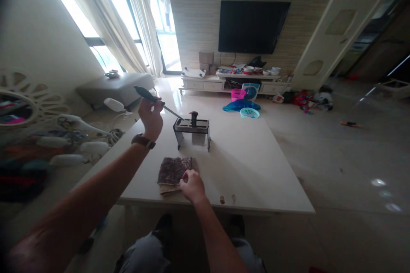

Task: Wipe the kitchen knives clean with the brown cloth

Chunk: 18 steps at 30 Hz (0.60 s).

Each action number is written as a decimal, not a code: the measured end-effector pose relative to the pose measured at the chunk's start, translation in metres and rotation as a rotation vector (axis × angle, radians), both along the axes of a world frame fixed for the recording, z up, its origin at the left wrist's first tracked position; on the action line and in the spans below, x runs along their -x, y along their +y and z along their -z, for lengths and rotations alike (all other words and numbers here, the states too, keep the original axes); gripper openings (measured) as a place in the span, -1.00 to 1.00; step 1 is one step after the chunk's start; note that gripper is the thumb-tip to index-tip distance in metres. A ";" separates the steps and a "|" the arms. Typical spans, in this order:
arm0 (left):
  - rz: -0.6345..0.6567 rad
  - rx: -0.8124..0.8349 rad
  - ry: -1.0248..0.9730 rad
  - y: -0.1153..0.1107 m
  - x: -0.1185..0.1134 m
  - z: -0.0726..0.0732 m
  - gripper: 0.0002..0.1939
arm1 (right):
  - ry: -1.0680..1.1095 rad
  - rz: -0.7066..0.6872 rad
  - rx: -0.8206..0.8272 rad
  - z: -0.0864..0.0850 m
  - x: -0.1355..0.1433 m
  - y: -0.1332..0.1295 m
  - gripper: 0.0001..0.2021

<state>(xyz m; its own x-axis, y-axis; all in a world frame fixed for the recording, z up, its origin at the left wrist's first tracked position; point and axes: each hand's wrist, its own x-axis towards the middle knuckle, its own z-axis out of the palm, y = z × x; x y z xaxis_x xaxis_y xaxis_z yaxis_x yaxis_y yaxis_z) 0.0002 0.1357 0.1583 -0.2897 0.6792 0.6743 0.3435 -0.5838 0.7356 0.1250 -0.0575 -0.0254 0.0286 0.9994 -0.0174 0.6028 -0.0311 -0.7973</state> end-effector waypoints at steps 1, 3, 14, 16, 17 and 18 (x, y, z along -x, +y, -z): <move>0.002 0.008 -0.009 0.004 -0.004 -0.001 -0.83 | -0.002 -0.003 0.003 0.000 -0.002 0.000 -0.95; 0.008 0.018 -0.040 0.009 -0.013 -0.002 -0.83 | -0.005 -0.011 -0.002 0.000 -0.004 0.002 -0.95; 0.043 0.106 0.019 0.022 -0.043 0.019 -0.88 | 0.014 -0.027 -0.016 -0.004 -0.007 0.005 -0.98; 0.041 0.101 0.033 0.028 -0.045 0.018 -0.88 | 0.012 -0.036 -0.013 -0.004 -0.007 0.005 -0.98; 0.041 0.102 0.045 0.032 -0.046 0.016 -0.88 | 0.011 -0.039 -0.012 -0.004 -0.007 0.004 -0.98; 0.044 0.108 0.060 0.037 -0.049 0.013 -0.89 | 0.013 -0.041 -0.010 -0.004 -0.007 0.004 -0.98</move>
<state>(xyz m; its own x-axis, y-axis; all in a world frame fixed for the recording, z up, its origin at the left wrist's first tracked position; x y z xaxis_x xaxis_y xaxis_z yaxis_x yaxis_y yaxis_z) 0.0490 0.1726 0.1451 -0.2196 0.7598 0.6119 0.3647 -0.5178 0.7739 0.1319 -0.0535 -0.0211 -0.0130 0.9999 -0.0076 0.5929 0.0016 -0.8052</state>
